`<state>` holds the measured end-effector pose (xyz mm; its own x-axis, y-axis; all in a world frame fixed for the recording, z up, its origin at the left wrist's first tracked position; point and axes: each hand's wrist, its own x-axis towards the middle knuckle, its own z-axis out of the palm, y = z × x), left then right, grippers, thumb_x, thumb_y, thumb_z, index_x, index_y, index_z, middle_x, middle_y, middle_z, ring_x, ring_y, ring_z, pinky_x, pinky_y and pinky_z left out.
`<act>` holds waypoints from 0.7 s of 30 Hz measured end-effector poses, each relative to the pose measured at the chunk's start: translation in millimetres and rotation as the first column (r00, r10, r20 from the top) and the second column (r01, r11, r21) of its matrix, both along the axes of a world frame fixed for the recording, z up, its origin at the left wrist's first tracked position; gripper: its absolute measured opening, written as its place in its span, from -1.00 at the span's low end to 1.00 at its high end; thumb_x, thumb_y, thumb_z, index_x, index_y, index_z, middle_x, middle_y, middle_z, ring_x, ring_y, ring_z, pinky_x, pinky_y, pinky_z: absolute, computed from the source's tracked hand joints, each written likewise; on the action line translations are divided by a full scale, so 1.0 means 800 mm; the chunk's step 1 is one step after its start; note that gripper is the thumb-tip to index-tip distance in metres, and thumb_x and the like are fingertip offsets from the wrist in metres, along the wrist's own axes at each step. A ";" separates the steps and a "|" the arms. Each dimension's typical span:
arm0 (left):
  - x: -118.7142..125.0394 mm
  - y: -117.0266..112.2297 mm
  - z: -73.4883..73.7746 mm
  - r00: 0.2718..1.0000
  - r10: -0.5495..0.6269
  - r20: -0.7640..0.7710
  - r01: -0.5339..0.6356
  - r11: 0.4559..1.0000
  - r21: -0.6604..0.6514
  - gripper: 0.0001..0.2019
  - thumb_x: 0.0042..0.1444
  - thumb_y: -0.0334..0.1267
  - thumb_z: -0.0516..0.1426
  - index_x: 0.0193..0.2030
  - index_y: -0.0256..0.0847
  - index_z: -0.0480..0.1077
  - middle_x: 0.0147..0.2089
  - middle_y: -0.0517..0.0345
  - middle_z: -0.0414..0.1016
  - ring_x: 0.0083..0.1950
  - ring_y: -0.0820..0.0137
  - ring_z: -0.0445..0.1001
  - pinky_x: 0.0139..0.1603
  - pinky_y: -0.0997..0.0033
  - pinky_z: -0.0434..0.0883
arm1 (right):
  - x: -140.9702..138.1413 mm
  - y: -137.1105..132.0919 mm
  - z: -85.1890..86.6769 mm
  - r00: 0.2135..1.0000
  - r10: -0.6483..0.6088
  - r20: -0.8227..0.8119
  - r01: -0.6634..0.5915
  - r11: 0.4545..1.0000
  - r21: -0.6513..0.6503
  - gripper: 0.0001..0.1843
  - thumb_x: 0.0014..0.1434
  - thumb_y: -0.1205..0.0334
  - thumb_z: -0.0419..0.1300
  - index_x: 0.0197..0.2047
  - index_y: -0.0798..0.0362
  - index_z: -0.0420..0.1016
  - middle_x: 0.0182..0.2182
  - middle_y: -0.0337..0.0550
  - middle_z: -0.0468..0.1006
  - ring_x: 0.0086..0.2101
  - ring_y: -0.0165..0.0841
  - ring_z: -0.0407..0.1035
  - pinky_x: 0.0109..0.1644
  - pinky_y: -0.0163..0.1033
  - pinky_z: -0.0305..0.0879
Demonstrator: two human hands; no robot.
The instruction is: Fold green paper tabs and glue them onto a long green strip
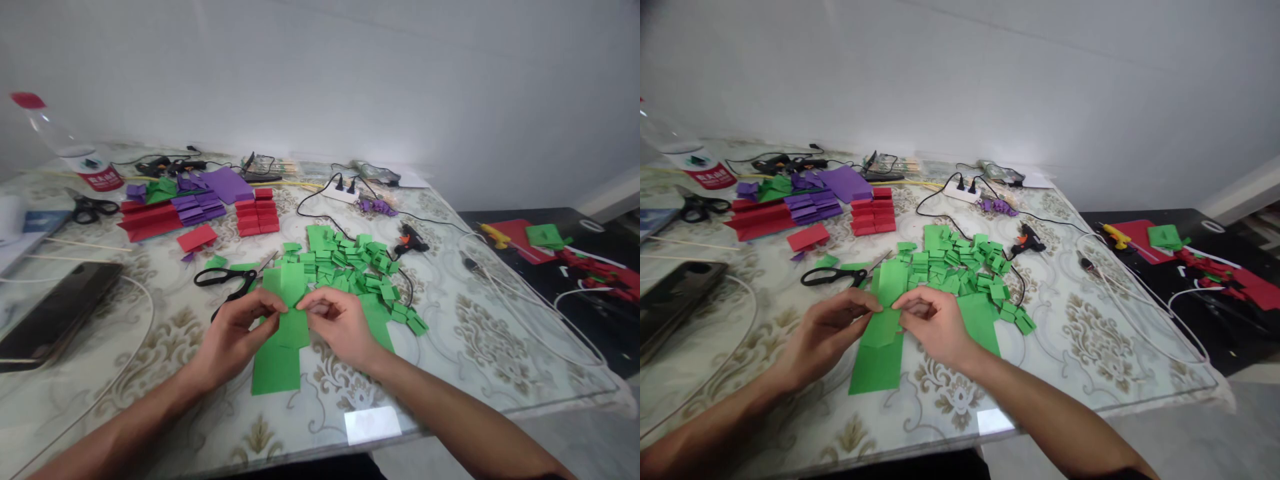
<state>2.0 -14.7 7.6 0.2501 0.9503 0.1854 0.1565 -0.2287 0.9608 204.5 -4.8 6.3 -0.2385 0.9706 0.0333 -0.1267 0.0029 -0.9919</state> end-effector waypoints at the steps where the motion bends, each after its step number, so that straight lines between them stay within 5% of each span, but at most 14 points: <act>1: 0.000 0.000 0.001 1.000 0.002 -0.008 -0.002 1.000 0.011 -0.91 0.23 -0.37 0.19 -0.20 -0.14 0.53 -0.24 0.13 0.58 -0.23 0.36 0.54 -0.20 0.43 0.45 | 0.000 0.000 0.000 1.000 0.001 -0.009 -0.001 1.000 -0.008 -0.90 0.01 0.35 0.34 -0.34 0.00 0.62 -0.49 -0.28 0.59 -0.47 -0.41 0.47 -0.37 -0.30 0.50; 21: -0.006 0.000 0.005 0.994 -0.067 -0.083 0.074 0.994 0.085 -0.90 0.27 -0.35 0.18 -0.17 -0.13 0.54 -0.22 0.09 0.59 -0.18 0.30 0.53 -0.14 0.35 0.46 | 0.001 -0.003 0.005 0.999 -0.016 0.051 0.015 1.000 0.013 -0.89 0.02 0.38 0.29 -0.38 0.00 0.64 -0.57 -0.29 0.55 -0.55 -0.41 0.43 -0.47 -0.33 0.37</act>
<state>-2.9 -14.4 11.5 0.3336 0.9106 0.2440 0.2127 -0.3249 0.9215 205.2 -7.5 10.3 -0.2251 0.9738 0.0334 -0.0761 0.0166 -0.9970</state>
